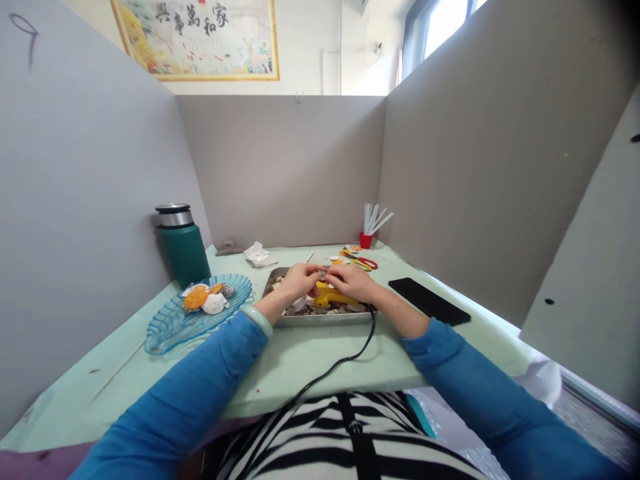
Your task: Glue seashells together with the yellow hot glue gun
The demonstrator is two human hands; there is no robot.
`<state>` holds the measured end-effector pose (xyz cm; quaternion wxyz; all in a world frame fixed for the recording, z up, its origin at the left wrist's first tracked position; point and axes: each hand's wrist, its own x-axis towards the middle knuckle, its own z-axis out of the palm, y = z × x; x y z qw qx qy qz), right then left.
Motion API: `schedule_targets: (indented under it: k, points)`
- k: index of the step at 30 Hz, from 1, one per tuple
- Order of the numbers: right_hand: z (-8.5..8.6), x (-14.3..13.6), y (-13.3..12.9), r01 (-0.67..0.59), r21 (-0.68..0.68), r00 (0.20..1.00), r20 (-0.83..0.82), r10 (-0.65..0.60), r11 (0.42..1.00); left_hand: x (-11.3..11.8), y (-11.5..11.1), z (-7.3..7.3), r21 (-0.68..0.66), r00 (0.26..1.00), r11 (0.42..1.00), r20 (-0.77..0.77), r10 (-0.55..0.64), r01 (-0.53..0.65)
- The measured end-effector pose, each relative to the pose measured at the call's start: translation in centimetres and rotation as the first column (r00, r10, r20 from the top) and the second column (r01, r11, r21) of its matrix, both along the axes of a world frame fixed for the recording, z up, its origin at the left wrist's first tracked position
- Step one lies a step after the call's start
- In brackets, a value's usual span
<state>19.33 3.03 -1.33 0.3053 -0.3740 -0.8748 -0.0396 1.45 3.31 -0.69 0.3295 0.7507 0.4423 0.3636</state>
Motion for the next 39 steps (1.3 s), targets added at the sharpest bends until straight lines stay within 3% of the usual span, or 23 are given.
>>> schedule_targets:
  k: [13, 39]
  points:
    - [0.19, -0.15, -0.16, -0.032, 0.007, 0.999, -0.032, 0.032, 0.999, 0.18, -0.84, 0.76, -0.127, 0.986, 0.991, 0.169, -0.015, 0.037]
    - [0.16, -0.09, -0.11, -0.055, 0.019, 0.996, -0.066, 0.056, 0.998, -0.14, -0.56, 0.53, -0.110, 0.970, 0.991, 0.237, -0.052, 0.080]
